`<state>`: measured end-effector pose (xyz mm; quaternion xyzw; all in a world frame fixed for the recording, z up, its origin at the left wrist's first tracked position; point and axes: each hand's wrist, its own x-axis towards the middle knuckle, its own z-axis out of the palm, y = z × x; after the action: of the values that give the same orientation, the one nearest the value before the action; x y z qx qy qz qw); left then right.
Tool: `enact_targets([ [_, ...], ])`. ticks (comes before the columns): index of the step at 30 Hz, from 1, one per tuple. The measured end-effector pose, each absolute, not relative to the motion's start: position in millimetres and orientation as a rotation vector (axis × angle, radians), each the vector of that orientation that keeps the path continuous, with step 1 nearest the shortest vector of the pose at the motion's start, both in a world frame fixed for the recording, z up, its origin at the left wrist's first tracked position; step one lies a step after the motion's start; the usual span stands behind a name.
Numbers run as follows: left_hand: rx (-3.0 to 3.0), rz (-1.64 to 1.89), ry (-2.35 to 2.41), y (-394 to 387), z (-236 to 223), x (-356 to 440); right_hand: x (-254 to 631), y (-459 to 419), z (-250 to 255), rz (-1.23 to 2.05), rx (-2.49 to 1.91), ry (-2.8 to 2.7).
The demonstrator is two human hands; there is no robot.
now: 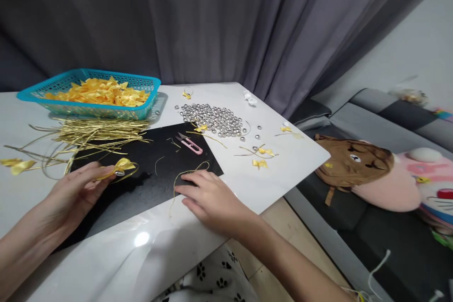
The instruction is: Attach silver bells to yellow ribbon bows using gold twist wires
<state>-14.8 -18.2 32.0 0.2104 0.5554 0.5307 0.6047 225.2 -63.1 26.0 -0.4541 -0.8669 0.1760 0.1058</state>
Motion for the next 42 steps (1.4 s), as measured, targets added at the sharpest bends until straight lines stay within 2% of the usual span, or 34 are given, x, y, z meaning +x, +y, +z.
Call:
enact_targets([
  [6, 0.573, 1.222, 1.308, -18, 27, -14, 229, -87, 24, 0.567, -1.193, -2.68],
  [11, 0.593, 1.234, 1.302, -19, 29, -13, 239, -82, 20, 0.384, -1.265, -2.682],
  [28, 0.563, 1.191, 1.231, -19, 26, -17, 234, -78, 17, 0.382, -1.288, -2.667],
  [34, 0.608, 1.175, 1.245, -22, 27, -14, 251, -106, 18, 0.391, -1.11, -2.74],
  [38, 0.596, 1.174, 1.248, -23, 27, -11, 260, -123, 12, 0.246, -0.911, -2.706],
  [42, 0.586, 1.162, 1.219, -27, 27, -6, 261, -130, 9, 0.114, -0.891, -2.622],
])
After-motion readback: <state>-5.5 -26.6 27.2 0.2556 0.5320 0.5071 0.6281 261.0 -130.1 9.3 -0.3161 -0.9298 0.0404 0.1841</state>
